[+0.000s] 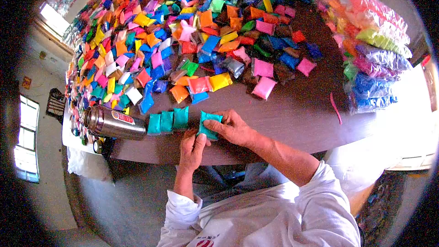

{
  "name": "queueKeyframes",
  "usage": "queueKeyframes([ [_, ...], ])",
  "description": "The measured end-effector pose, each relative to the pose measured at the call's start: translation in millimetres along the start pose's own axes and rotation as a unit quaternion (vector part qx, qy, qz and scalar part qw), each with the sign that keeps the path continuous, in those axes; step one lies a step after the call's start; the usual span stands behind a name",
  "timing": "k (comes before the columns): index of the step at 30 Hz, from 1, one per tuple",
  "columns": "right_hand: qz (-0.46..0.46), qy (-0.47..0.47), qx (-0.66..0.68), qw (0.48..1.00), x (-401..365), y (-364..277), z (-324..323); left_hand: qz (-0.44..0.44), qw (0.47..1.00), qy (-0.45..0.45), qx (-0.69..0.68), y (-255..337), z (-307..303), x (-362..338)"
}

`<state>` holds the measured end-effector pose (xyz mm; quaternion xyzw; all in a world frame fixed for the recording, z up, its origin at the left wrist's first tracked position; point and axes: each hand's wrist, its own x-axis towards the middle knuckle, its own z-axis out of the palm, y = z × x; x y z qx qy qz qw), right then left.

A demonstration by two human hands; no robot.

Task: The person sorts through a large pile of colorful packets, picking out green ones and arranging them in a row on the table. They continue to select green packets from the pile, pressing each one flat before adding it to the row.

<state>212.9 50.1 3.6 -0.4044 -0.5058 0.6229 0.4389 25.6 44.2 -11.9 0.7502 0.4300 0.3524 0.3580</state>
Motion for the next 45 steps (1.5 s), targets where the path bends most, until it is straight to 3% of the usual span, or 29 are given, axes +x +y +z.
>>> queueKeyframes([
  [6, -0.036, -0.031, -0.025, 0.999, 5.1, 17.0, -1.7, -0.027, 0.999, 0.001, -0.017, -1.3, 1.7, -1.3],
  [13, -0.024, -0.033, 0.019, 0.999, 1.1, 2.3, 1.4, -0.032, 0.999, 0.017, -0.034, 0.7, 1.2, -0.2],
  [18, -0.01, -0.023, -0.009, 1.0, 1.4, 6.8, -1.5, 0.018, 1.0, 0.016, -0.001, -0.3, -1.8, 0.4],
  [28, -0.019, -0.043, -0.019, 0.999, 3.4, 8.8, -0.8, -0.008, 0.999, 0.002, -0.032, -2.7, -2.5, 0.1],
  [31, -0.03, -0.047, -0.01, 0.998, 2.8, 6.8, 0.5, -0.035, 0.999, -0.002, -0.038, 2.7, -3.1, 0.2],
  [37, -0.086, -0.067, -0.015, 0.994, 0.8, 1.0, 2.8, 0.001, 1.0, 0.002, -0.009, 1.8, -4.2, -0.2],
  [39, 0.011, -0.052, 0.009, 0.999, -1.9, -3.9, 2.2, -0.027, 0.999, 0.008, -0.039, 5.3, -4.5, 0.4],
  [45, 0.014, -0.054, -0.015, 0.998, -0.6, 1.4, -1.1, -0.024, 0.999, 0.017, -0.034, 1.3, -2.8, 0.3],
])
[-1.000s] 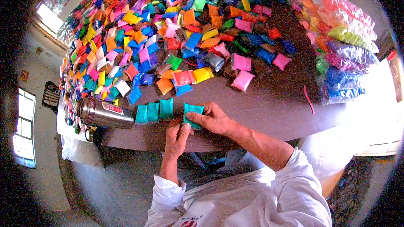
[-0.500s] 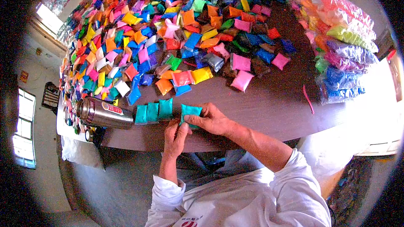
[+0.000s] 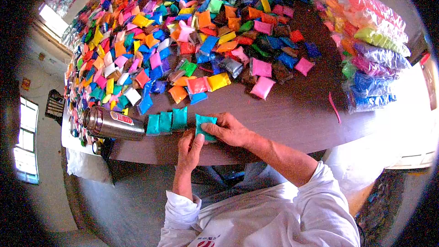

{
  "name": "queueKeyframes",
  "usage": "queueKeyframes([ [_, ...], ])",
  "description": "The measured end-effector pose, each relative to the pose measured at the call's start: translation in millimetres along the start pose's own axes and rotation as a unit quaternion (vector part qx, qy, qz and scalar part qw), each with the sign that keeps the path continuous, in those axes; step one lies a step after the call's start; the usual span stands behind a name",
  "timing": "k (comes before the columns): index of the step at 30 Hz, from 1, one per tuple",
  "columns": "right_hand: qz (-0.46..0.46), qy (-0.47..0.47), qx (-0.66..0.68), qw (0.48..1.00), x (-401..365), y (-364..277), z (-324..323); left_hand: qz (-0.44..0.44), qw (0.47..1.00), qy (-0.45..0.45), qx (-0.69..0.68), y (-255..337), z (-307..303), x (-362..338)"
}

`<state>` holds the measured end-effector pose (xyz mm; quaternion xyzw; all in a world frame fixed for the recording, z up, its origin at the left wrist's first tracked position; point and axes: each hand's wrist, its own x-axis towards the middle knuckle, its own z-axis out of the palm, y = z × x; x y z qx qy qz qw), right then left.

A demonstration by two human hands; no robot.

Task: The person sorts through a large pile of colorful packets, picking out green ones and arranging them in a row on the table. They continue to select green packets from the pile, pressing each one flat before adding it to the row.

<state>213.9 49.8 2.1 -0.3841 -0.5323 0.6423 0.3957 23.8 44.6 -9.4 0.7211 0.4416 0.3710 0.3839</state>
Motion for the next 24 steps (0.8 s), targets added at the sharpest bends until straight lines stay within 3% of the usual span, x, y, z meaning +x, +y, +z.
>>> queueKeyframes([
  [6, -0.076, 0.01, 0.047, 0.996, 4.4, 7.4, 3.8, -0.005, 1.0, -0.023, 0.017, -4.7, -0.4, -0.6],
  [19, -0.071, 0.037, 0.041, 0.996, 5.3, 9.7, 2.3, 0.015, 0.999, -0.021, 0.024, -1.0, 1.2, 1.1],
  [24, -0.06, 0.072, 0.109, 0.99, 3.3, 4.2, 9.4, 0.001, 0.999, -0.026, 0.021, 0.3, -0.1, 0.5],
])
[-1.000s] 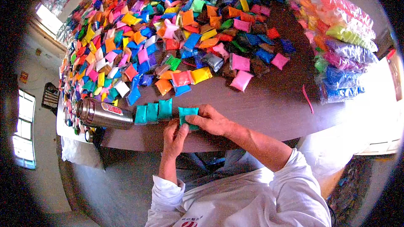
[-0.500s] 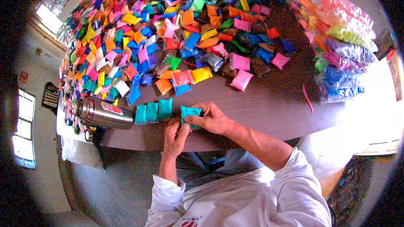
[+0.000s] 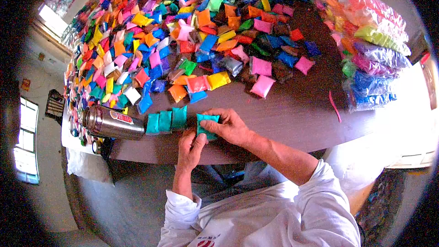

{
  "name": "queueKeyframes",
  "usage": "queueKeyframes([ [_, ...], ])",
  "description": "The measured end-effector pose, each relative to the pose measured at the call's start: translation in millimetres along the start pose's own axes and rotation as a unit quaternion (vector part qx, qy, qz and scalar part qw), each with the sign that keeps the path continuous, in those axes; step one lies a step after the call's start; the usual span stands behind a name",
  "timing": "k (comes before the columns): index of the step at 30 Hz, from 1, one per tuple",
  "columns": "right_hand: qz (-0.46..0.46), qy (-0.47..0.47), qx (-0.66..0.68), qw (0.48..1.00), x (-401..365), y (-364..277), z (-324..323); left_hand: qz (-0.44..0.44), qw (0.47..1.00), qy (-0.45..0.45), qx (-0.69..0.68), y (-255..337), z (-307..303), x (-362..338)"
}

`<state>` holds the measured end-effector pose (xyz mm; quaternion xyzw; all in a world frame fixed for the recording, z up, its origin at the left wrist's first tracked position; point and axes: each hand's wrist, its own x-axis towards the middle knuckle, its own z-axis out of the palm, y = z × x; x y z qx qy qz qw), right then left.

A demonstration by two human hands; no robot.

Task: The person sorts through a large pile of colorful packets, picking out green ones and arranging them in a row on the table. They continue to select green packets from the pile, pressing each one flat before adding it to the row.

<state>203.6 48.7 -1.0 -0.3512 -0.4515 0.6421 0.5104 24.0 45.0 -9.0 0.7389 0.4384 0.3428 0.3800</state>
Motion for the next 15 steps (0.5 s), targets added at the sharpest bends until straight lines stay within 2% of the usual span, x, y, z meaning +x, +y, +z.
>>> queueKeyframes([
  [3, 0.001, -0.004, -0.044, 0.999, 0.8, 4.0, -4.8, 0.013, 1.0, 0.004, 0.009, -2.6, 1.6, 0.1],
  [10, 0.023, 0.015, -0.034, 0.999, 0.0, -7.9, -3.2, 0.006, 1.0, 0.011, 0.013, -3.9, 1.2, 0.0],
  [12, 0.026, -0.037, -0.104, 0.994, 1.2, -3.4, -7.0, -0.012, 1.0, 0.013, -0.014, -2.9, 0.5, -0.4],
  [15, 0.067, -0.053, -0.093, 0.992, 1.9, -4.9, -8.6, -0.019, 0.999, 0.016, -0.026, 0.7, -0.9, -0.2],
])
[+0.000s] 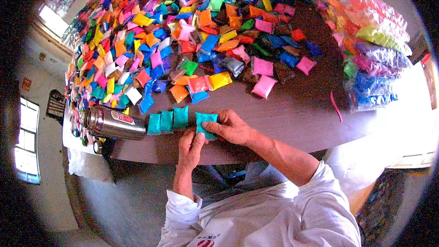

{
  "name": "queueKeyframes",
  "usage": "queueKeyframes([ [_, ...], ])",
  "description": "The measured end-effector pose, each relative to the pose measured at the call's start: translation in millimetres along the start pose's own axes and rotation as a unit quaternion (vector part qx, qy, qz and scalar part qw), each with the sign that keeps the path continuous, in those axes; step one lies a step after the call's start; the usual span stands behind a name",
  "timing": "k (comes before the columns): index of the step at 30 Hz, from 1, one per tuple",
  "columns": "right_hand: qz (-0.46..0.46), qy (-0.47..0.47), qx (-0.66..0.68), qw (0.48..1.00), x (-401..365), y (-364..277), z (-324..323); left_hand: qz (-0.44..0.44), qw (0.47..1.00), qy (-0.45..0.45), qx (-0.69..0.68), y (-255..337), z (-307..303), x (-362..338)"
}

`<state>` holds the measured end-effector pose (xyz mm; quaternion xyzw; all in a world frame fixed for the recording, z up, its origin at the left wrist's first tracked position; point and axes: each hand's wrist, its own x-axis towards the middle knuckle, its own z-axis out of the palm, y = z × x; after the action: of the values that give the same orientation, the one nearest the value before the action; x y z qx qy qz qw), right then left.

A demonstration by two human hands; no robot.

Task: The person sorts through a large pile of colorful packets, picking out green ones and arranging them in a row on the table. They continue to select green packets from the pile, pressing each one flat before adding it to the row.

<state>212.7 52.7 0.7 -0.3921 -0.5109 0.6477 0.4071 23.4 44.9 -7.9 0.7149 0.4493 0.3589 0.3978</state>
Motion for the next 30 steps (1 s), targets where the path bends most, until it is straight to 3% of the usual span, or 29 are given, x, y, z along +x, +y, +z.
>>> queueKeyframes([
  [6, -0.045, 0.012, -0.014, 0.999, 0.1, 9.6, -1.8, 0.01, 1.0, 0.017, -0.02, -12.5, 3.1, -1.9],
  [13, -0.027, 0.038, -0.019, 0.999, 1.0, 14.8, -2.2, 0.016, 1.0, 0.006, -0.012, -11.9, 1.5, -2.0],
  [18, -0.04, 0.009, 0.003, 0.999, -0.2, 3.9, 2.7, -0.025, 0.999, 0.011, -0.041, -1.8, 2.0, -2.0],
  [21, -0.007, 0.007, -0.048, 0.999, 0.6, 7.5, -3.2, -0.005, 1.0, 0.015, -0.022, -4.1, 3.5, -1.1],
  [25, -0.027, -0.007, -0.006, 1.0, -0.2, 4.9, -1.5, -0.01, 0.999, 0.025, -0.037, -3.9, 4.0, -1.6],
  [27, -0.038, 0.009, -0.086, 0.996, 2.4, 16.0, -4.8, -0.003, 0.999, 0.026, -0.023, -3.8, 5.7, -0.9],
  [30, -0.003, 0.043, -0.032, 0.999, -0.7, 8.7, -1.6, -0.011, 1.0, 0.019, -0.012, -3.6, 2.9, -0.2],
])
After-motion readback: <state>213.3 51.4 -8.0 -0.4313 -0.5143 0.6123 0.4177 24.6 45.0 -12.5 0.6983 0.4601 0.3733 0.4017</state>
